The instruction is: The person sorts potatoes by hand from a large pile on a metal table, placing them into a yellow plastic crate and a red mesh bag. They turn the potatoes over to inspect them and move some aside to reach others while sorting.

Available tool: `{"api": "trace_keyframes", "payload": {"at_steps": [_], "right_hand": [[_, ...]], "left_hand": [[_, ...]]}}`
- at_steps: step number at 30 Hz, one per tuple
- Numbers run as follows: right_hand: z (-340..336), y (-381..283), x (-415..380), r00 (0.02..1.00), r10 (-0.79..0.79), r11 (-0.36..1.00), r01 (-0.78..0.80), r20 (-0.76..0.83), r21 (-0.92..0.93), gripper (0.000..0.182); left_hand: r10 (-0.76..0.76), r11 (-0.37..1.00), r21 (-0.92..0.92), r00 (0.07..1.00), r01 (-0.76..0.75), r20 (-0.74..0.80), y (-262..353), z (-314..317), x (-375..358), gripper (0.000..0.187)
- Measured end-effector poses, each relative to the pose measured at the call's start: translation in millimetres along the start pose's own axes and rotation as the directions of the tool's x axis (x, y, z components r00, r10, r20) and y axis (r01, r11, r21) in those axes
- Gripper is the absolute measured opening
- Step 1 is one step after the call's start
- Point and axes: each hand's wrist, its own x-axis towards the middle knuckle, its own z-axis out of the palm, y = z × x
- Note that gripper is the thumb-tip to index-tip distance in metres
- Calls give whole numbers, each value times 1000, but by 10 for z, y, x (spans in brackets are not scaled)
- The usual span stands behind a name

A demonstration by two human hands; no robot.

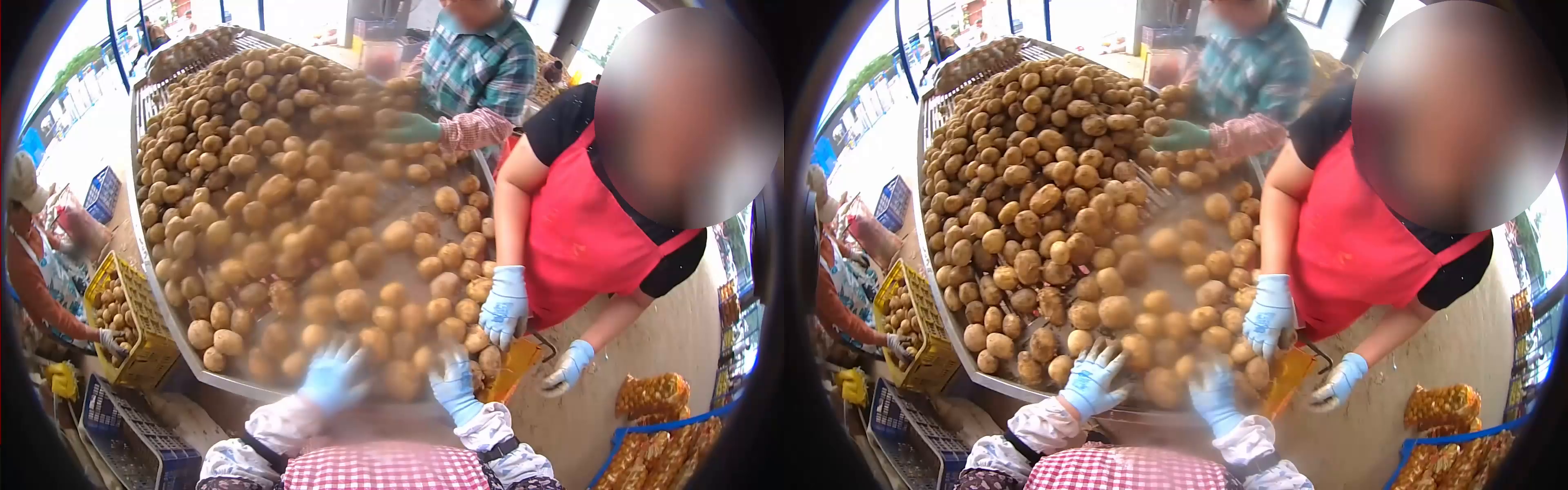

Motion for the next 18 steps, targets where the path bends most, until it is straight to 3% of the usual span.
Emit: {"api": "trace_keyframes", "payload": {"at_steps": [1,2,3,5,6,7,8,9,12,13,14,16,17,18], "right_hand": [[-34,80,-6,999,-35,999,34,37,35,29],[-113,118,1,996,-61,997,59,57,40,32],[-187,138,40,997,-73,995,71,39,66,31],[-269,151,85,995,-95,987,93,12,128,31],[-246,284,4,982,-184,983,185,-38,21,31],[-216,371,-62,980,-187,979,192,-62,70,33],[-267,364,-59,978,-189,973,198,-88,116,34],[-337,338,-47,976,-187,966,203,-113,159,36],[-564,87,75,998,-39,995,33,58,91,43],[-475,130,29,988,-73,997,70,137,25,49],[-356,106,17,936,2,999,14,352,-41,58],[-289,148,-19,902,-113,965,199,416,-168,72],[-177,221,-55,911,-130,966,206,391,-158,72],[-213,183,23,883,-74,961,187,463,-204,72]], "left_hand": [[58,989,-134,998,-57,3,-140,14,-2,70],[-8,999,35,996,11,-89,-57,-216,39,71],[-62,976,195,979,100,-192,18,-480,111,71],[-294,862,279,866,423,-405,-207,-596,180,74],[-358,850,255,860,462,-364,-389,-538,135,76],[-418,835,233,850,499,-321,-504,-462,108,79],[-460,791,345,863,505,-209,-406,-455,91,84],[-360,822,393,911,413,-203,-373,-400,42,91],[-346,842,395,930,367,-127,-15,-263,-15,104],[-331,852,398,939,341,-95,81,-192,-20,104],[-362,847,381,927,370,-96,106,-107,-50,104],[-395,849,340,913,405,-103,130,77,74,102],[-423,837,336,900,432,-104,137,88,142,102],[-416,847,305,900,435,-128,176,64,204,100]]}}
